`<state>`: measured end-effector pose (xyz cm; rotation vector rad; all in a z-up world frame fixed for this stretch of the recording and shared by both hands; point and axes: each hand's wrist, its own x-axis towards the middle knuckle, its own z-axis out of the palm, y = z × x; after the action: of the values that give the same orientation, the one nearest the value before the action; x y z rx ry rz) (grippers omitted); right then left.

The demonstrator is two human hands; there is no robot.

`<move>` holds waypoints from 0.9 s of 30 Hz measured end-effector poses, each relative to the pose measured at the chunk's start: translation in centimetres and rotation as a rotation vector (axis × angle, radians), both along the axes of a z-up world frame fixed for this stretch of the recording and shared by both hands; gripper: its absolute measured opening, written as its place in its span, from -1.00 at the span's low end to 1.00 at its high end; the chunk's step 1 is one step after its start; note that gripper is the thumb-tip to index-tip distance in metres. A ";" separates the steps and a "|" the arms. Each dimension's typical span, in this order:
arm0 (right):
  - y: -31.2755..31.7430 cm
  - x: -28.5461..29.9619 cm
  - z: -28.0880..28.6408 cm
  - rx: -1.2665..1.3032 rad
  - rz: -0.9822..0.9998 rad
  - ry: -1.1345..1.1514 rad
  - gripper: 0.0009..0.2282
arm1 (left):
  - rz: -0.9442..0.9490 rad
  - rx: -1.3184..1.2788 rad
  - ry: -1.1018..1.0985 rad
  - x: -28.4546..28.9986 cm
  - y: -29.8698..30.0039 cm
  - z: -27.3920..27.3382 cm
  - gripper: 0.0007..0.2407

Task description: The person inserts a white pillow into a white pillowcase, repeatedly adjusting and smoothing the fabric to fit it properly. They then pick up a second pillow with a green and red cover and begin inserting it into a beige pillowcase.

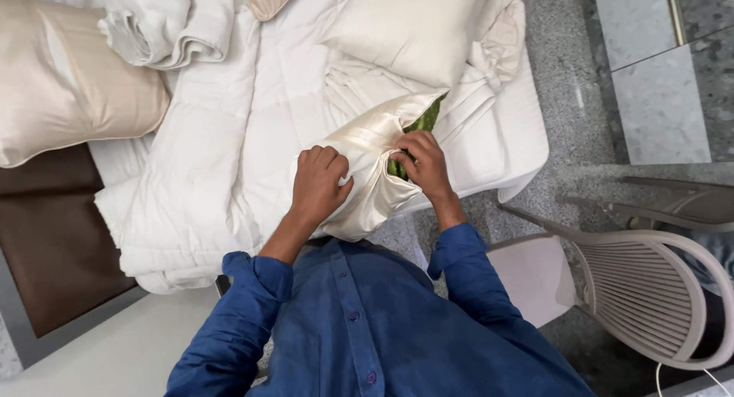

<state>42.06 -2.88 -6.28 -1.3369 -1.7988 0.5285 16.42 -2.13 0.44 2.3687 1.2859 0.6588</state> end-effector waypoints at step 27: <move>1.0 -4.6 2.7 -0.203 -0.115 -0.165 -0.90 | 0.005 -0.100 0.090 2.2 0.5 -0.8 -0.85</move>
<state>37.51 -1.92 -3.58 -1.6540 -1.8241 0.5637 18.67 -1.67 -0.40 2.3377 1.3306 0.4823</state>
